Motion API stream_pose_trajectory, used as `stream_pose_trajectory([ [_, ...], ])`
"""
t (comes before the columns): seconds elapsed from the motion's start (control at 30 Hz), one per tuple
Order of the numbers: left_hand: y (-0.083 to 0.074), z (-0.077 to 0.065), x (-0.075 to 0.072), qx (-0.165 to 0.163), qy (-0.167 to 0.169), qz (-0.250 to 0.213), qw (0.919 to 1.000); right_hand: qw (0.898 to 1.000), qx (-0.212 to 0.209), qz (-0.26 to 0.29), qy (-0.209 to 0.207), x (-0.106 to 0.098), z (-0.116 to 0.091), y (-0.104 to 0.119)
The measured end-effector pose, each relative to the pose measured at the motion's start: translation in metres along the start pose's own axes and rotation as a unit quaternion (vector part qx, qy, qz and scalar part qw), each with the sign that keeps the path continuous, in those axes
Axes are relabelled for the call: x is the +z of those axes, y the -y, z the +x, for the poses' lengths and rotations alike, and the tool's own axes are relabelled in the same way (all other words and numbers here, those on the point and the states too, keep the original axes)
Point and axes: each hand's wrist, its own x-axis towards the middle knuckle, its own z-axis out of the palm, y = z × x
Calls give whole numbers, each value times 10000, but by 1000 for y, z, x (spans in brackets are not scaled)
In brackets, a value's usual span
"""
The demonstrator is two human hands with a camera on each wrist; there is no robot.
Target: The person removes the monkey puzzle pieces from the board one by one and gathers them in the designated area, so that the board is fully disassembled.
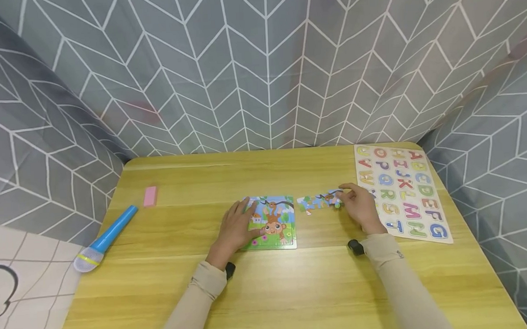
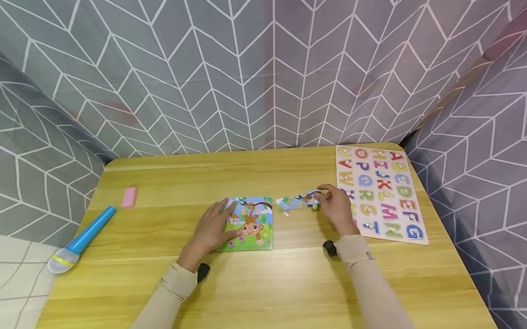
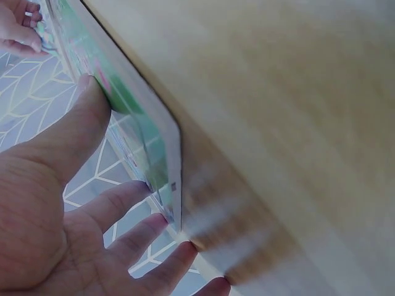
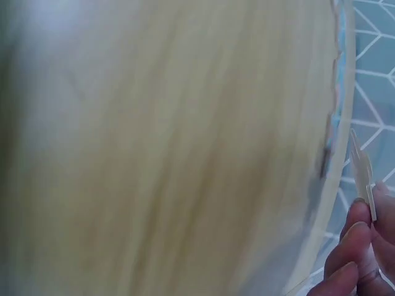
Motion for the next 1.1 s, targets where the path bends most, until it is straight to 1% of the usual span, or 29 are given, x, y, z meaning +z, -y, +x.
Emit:
stream_pose_trajectory([
  [0.2,0,0,0,-15,15,13,10000,9993,342,-128,86,-5,1,-7],
  [0.37,1,0,1,-46,55,23,10000,9984,519,-106,191,-5,1,-10],
  [0.6,1,-1,1,-70,63,147,9998,9979,572,-265,127,-5,2,-9],
  [0.77,0,-2,-2,-82,123,124,9998,9976,613,-230,211,-5,2,-7],
  [0.97,1,-3,-9,-4,325,72,9994,9974,639,-274,196,-4,1,-8],
  [1.03,2,-2,-9,18,395,93,9992,9976,620,-273,166,-5,1,-8],
  [1.1,3,-2,-9,16,407,19,9992,9980,547,-276,120,-5,2,-9],
])
